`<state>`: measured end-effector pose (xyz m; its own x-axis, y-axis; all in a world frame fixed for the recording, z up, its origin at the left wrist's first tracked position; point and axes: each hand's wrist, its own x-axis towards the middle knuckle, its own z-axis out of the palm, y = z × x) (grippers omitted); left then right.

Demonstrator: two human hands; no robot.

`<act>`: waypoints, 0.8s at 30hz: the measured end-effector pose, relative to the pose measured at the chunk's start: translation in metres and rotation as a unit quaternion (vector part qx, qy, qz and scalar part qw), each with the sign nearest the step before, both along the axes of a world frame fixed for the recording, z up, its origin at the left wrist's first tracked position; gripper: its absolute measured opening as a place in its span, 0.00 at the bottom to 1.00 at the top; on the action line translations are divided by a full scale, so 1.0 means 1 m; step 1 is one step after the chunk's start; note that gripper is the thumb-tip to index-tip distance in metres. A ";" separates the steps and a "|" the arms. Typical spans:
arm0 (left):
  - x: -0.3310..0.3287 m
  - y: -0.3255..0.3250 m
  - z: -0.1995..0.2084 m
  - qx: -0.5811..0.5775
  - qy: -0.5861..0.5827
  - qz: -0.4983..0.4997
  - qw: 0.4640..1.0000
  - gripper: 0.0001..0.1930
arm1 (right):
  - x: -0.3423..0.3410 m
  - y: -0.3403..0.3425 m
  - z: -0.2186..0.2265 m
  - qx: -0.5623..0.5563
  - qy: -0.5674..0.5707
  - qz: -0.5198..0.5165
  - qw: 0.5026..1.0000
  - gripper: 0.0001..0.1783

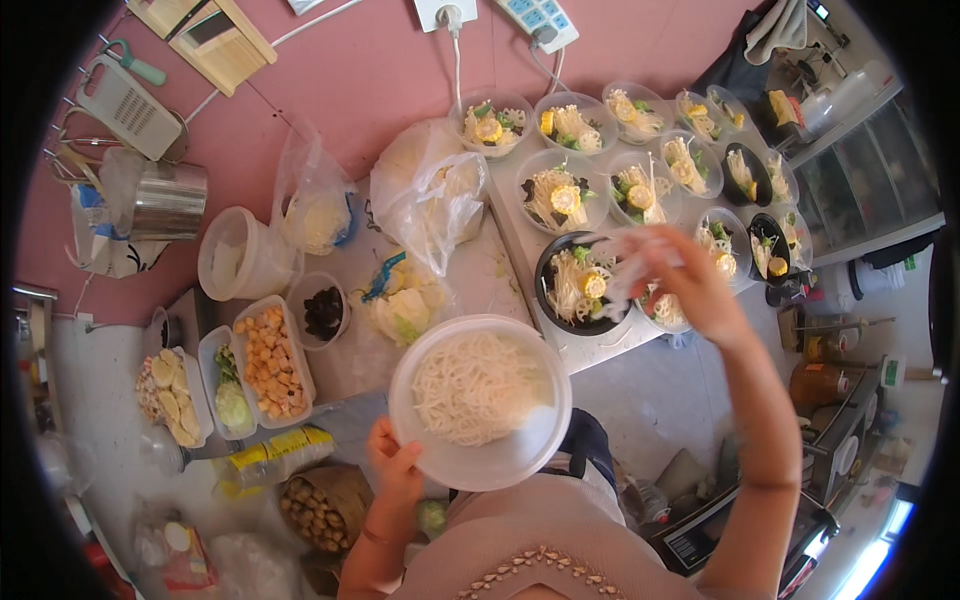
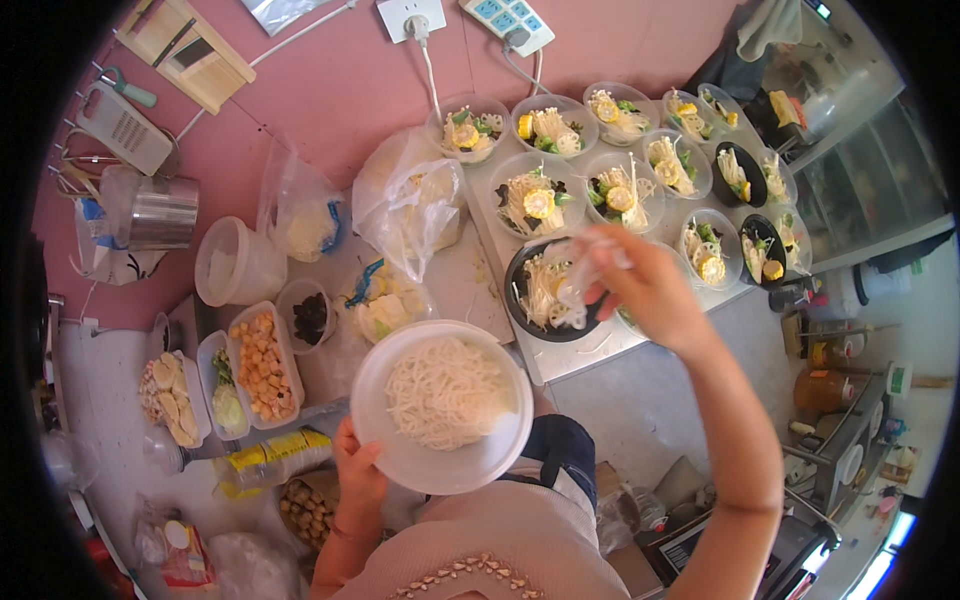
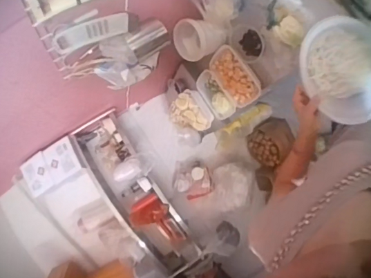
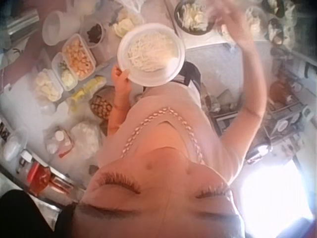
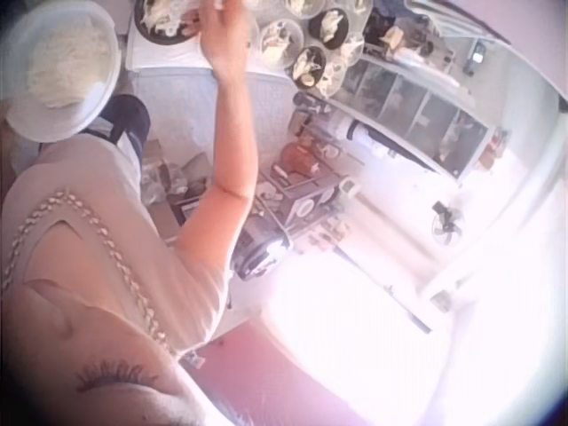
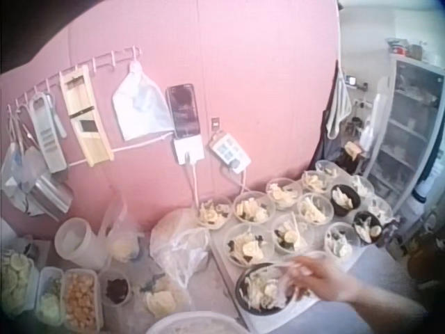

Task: The person portions white noodles from a large bowl into multiple small bowls arranged on a table, then tears cabbage leaves and places them on top of the noodles in each bowl. The workspace includes various containers of ingredients and a smartphone mounted on the wall.

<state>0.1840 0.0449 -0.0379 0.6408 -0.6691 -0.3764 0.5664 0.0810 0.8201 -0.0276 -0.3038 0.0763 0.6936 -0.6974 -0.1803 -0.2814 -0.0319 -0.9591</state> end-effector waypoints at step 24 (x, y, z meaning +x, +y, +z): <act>-0.025 -0.045 0.023 -0.012 -0.012 0.103 0.995 0.13 | 0.097 0.091 -0.096 -0.370 0.121 0.386 0.836 0.17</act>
